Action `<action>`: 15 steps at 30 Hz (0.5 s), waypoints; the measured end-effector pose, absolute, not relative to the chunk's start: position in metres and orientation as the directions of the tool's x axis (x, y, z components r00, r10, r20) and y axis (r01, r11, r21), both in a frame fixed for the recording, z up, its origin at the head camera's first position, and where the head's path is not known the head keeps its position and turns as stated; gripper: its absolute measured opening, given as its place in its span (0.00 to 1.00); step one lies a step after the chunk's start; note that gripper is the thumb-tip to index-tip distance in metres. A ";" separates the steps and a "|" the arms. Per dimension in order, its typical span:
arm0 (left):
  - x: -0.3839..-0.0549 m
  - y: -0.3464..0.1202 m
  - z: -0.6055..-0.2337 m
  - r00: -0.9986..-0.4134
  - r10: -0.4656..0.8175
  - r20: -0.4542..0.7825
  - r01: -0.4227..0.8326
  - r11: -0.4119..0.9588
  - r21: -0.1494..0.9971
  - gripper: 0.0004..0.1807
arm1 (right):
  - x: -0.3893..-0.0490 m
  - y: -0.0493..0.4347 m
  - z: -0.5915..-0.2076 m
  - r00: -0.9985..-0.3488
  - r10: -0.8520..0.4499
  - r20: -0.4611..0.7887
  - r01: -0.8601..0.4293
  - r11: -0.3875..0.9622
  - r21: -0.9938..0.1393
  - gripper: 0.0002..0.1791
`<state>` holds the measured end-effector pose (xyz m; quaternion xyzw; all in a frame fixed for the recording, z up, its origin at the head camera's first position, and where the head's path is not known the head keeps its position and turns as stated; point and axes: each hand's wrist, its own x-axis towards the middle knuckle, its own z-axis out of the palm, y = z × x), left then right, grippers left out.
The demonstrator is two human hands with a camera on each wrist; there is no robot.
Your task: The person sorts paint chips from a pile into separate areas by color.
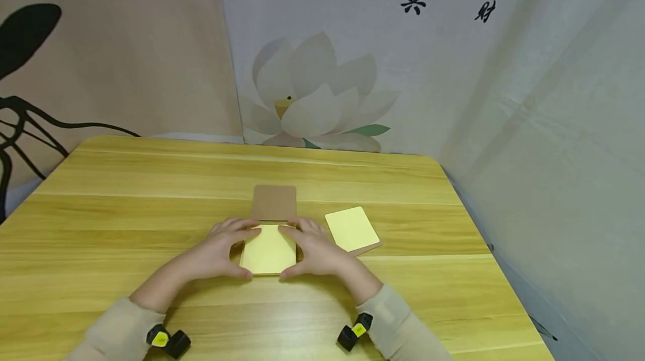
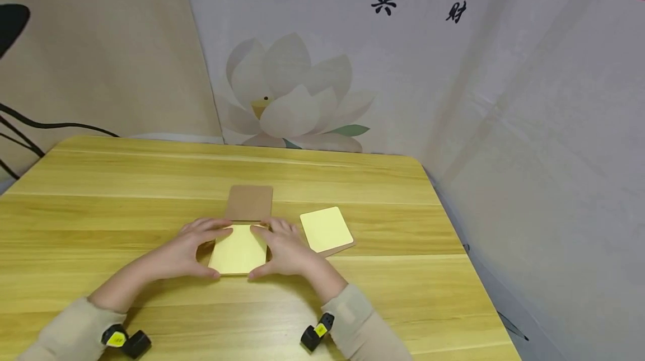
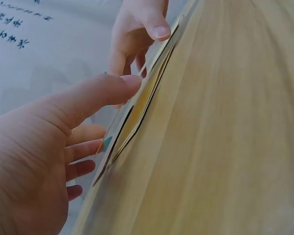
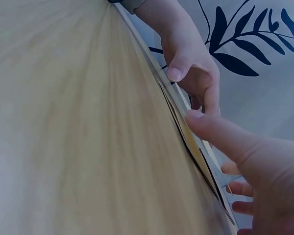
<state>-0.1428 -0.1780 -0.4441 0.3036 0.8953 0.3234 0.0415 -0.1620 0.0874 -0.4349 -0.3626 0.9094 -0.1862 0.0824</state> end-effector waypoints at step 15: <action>-0.144 -0.183 -0.449 -0.819 0.570 0.064 0.485 0.628 0.608 0.50 | -0.162 0.081 -0.442 -0.723 -0.689 -0.051 -0.620 0.680 -0.390 0.54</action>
